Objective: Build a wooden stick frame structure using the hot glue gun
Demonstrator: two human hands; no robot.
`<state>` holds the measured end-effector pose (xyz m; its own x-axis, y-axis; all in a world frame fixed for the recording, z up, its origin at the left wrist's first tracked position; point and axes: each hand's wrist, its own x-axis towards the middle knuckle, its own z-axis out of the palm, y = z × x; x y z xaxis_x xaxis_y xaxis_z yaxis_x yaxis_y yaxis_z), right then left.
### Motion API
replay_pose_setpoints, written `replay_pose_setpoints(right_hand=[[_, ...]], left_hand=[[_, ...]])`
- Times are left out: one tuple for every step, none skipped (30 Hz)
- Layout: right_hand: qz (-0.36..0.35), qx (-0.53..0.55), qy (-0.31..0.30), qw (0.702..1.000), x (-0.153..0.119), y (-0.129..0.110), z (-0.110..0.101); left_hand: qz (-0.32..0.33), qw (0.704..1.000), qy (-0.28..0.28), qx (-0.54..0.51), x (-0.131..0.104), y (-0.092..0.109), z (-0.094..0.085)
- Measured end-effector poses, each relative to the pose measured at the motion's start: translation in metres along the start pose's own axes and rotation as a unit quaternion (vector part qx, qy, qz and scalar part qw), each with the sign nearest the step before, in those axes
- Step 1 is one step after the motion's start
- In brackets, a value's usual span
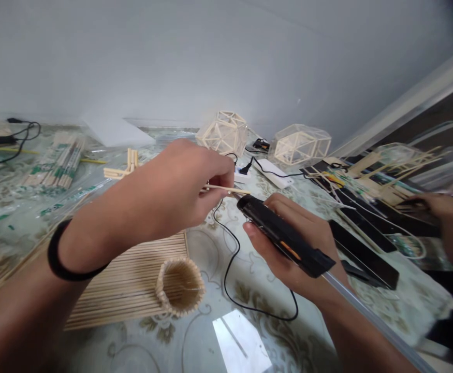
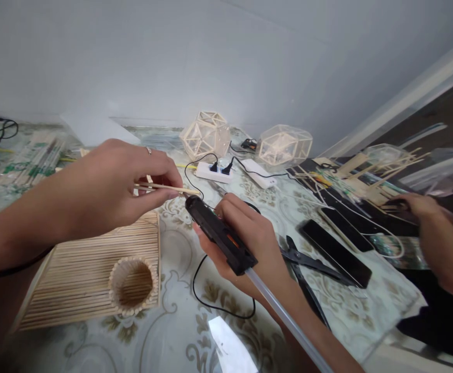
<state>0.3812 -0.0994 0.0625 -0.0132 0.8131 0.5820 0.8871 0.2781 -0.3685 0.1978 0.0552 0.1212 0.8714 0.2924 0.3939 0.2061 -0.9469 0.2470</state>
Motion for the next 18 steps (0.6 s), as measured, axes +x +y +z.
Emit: replay_pose_setpoints(right_hand=[[0.001, 0.000, 0.001, 1.000, 0.0000, -0.0002, 0.0000], [0.002, 0.000, 0.002, 1.000, 0.0000, -0.0005, -0.0001], [0.003, 0.000, 0.003, 1.000, 0.0001, -0.0008, -0.0002], [0.003, 0.000, 0.005, 1.000, 0.0001, -0.0012, -0.0004], [0.003, 0.001, 0.005, 1.000, 0.0002, -0.0016, -0.0005], [0.002, 0.002, 0.005, 1.000, 0.0002, -0.0021, -0.0006], [0.001, 0.003, 0.004, 1.000, 0.0002, -0.0026, -0.0008], [0.001, 0.004, 0.004, 1.000, 0.0003, -0.0031, -0.0009], [0.001, 0.003, 0.004, 1.000, 0.0003, -0.0035, -0.0009], [0.001, 0.002, 0.004, 1.000, 0.0004, -0.0037, -0.0010], [0.001, 0.000, 0.005, 1.000, 0.0004, -0.0038, -0.0010], [0.001, -0.001, 0.006, 1.000, 0.0005, -0.0038, -0.0011], [0.002, -0.003, 0.007, 1.000, 0.0005, -0.0037, -0.0011], [0.003, -0.004, 0.007, 1.000, 0.0005, -0.0035, -0.0012], [0.004, -0.005, 0.007, 1.000, 0.0004, -0.0033, -0.0014], [0.006, -0.006, 0.007, 1.000, 0.0002, -0.0030, -0.0016], [0.007, -0.007, 0.007, 1.000, -0.0001, -0.0028, -0.0019], [0.007, -0.007, 0.007, 1.000, -0.0005, -0.0026, -0.0022]], left_hand=[[0.000, 1.000, -0.001, -0.001, -0.0001, 0.0001, 0.0000], [-0.001, 1.000, -0.001, -0.003, -0.0002, 0.0001, -0.0001], [-0.001, 1.000, -0.001, -0.004, -0.0003, 0.0002, -0.0001], [0.000, 1.000, 0.000, -0.005, -0.0005, 0.0001, -0.0002], [0.000, 1.000, 0.001, -0.005, -0.0006, 0.0001, -0.0002], [0.000, 1.000, 0.002, -0.005, -0.0007, 0.0000, -0.0003], [-0.001, 1.000, 0.004, -0.005, -0.0009, -0.0001, -0.0004], [-0.001, 1.000, 0.005, -0.006, -0.0010, -0.0002, -0.0005], [0.000, 1.000, 0.006, -0.007, -0.0011, -0.0002, -0.0008], [0.001, 1.000, 0.006, -0.009, -0.0013, -0.0003, -0.0010], [0.002, 1.000, 0.007, -0.010, -0.0014, -0.0003, -0.0013], [0.003, 1.000, 0.006, -0.012, -0.0015, -0.0002, -0.0016], [0.002, 1.000, 0.006, -0.012, -0.0017, -0.0002, -0.0018], [0.000, 1.000, 0.005, -0.013, -0.0018, -0.0001, -0.0019], [-0.002, 1.000, 0.005, -0.013, -0.0018, 0.0000, -0.0020], [-0.004, 1.000, 0.005, -0.014, -0.0019, 0.0000, -0.0020], [-0.006, 1.000, 0.006, -0.015, -0.0019, 0.0000, -0.0020], [-0.007, 1.000, 0.006, -0.016, -0.0018, 0.0000, -0.0020]])
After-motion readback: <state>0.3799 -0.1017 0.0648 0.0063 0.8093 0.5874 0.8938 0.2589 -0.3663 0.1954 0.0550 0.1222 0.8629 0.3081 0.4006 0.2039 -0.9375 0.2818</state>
